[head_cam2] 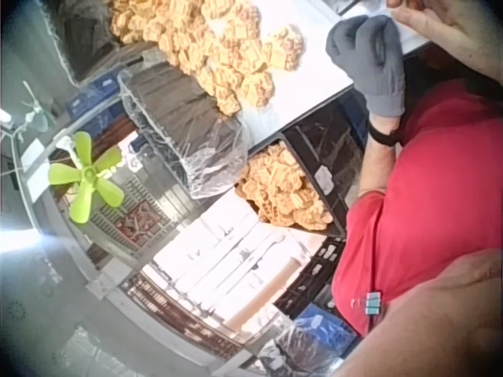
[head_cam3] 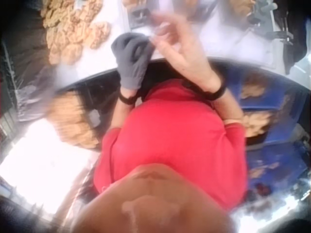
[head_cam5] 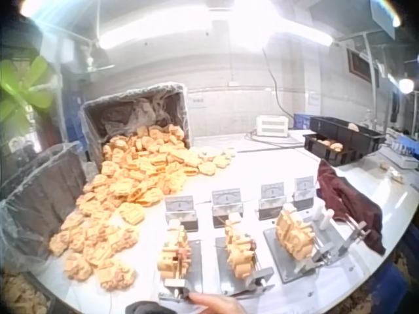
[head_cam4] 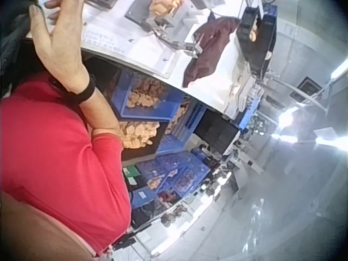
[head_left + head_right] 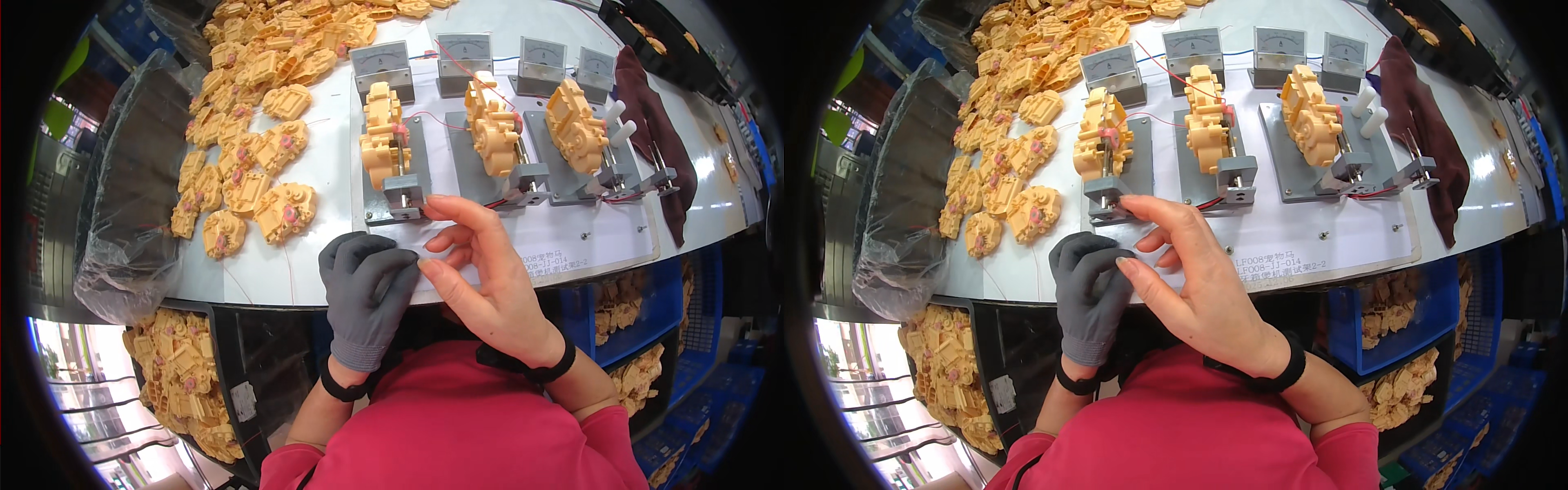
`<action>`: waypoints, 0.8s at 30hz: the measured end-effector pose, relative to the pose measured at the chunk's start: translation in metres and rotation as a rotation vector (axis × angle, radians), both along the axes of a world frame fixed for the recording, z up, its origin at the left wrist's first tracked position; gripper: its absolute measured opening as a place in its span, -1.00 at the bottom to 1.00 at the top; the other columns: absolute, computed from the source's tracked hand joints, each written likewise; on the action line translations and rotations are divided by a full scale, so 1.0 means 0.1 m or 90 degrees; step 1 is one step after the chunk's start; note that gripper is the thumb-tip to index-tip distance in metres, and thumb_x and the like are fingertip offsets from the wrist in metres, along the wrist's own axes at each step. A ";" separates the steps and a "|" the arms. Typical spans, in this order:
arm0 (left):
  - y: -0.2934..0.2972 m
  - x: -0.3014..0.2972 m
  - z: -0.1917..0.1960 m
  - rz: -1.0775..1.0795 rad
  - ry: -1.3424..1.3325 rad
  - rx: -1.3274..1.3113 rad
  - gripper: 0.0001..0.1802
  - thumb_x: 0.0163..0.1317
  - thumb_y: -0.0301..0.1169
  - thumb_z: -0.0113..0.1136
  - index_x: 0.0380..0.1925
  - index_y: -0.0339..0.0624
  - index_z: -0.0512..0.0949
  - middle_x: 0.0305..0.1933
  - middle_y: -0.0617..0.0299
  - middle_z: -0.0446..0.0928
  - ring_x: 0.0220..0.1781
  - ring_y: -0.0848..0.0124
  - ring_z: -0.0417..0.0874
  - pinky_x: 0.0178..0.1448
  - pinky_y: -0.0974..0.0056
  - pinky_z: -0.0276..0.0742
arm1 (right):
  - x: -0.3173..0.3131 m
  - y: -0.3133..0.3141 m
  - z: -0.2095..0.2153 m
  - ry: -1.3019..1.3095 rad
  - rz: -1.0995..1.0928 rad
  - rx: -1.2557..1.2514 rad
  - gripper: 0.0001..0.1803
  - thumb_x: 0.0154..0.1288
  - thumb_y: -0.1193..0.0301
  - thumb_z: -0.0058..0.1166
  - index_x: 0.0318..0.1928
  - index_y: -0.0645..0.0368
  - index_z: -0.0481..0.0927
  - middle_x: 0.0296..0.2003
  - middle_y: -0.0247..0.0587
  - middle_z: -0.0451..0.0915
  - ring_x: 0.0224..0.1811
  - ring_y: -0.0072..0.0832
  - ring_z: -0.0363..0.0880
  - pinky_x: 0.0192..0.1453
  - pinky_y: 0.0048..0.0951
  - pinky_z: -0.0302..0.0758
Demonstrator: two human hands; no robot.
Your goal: The person places small, beige plastic components onto a white testing board with metal fixtures and wires. They use their hands to position the parts and occasionally wipe the board with a cloth. The person handles the components one at a time, placing them into slots on the board.
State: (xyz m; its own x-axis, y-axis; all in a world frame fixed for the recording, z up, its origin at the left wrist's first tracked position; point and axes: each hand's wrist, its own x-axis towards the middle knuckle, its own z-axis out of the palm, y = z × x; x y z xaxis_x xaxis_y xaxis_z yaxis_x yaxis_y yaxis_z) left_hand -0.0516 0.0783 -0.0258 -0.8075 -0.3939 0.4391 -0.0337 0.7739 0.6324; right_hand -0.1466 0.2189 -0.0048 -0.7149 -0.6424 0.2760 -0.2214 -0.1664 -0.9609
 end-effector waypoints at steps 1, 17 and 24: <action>0.00 0.00 0.00 -0.002 0.000 0.003 -0.80 0.05 -0.43 0.41 -0.28 -0.01 0.66 -0.16 0.22 0.54 0.06 0.16 0.45 0.19 0.10 0.33 | 0.00 0.00 0.00 0.000 0.001 0.000 -0.42 0.31 0.51 0.19 0.31 0.17 0.35 0.12 -0.18 0.44 -0.07 -0.50 0.52 -0.06 -0.50 0.49; 0.00 0.00 0.00 0.012 -0.011 -0.006 -0.71 0.07 -0.42 0.40 -0.15 -0.03 0.64 -0.17 0.22 0.55 0.05 0.17 0.46 0.21 0.11 0.31 | 0.02 0.02 -0.02 0.056 -0.017 0.015 -0.42 0.27 0.55 0.20 0.29 0.15 0.38 0.13 -0.15 0.45 -0.12 -0.49 0.54 -0.08 -0.48 0.49; 0.00 0.00 0.01 0.011 -0.016 -0.001 -0.75 0.08 -0.42 0.40 -0.20 -0.03 0.63 -0.16 0.23 0.56 0.05 0.17 0.47 0.20 0.10 0.31 | 0.02 0.02 -0.03 0.080 -0.024 0.012 -0.42 0.26 0.56 0.21 0.28 0.14 0.39 0.12 -0.16 0.46 -0.13 -0.50 0.54 -0.09 -0.49 0.49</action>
